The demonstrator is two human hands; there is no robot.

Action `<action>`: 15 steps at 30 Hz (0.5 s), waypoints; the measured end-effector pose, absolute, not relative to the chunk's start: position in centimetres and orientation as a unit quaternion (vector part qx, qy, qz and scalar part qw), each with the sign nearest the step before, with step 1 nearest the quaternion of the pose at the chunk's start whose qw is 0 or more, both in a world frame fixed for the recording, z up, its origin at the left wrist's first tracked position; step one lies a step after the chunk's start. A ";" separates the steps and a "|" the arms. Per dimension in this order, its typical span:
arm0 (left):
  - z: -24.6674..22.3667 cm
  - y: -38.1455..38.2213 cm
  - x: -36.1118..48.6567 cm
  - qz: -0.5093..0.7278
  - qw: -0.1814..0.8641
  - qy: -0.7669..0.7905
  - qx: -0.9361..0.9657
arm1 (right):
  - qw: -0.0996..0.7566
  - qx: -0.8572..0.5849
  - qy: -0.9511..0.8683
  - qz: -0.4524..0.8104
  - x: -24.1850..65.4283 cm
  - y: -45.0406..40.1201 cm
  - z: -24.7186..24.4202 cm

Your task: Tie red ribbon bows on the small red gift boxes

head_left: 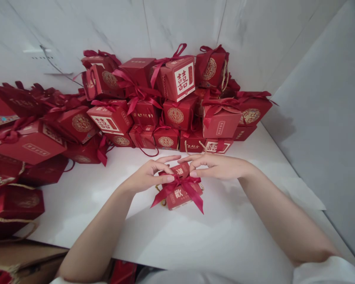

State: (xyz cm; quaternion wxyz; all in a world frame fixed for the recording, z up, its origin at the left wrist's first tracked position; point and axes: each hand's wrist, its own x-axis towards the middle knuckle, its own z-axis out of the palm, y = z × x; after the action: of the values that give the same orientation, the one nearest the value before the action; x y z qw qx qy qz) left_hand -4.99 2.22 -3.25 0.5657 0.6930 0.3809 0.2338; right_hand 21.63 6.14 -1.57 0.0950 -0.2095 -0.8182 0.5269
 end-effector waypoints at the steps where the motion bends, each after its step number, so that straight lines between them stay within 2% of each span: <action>1: -3.2 2.2 -5.0 0.228 0.581 0.376 0.685 | 0.093 -0.210 -0.818 0.527 21.7 6.2 -1.6; 8: -3.2 2.2 -4.8 0.208 0.635 0.359 0.651 | 0.049 -0.175 -0.835 0.520 21.5 6.0 -1.7; 15: -3.3 2.4 -5.6 0.242 0.683 0.297 0.622 | 0.068 -0.150 -0.828 0.536 21.7 5.9 -0.3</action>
State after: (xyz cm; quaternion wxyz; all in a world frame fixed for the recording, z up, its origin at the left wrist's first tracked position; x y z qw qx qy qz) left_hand -5.62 2.36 -3.30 0.6831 0.6217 0.2973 0.2420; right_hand 21.73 5.90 -0.30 0.0678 -0.1498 -0.8281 0.5359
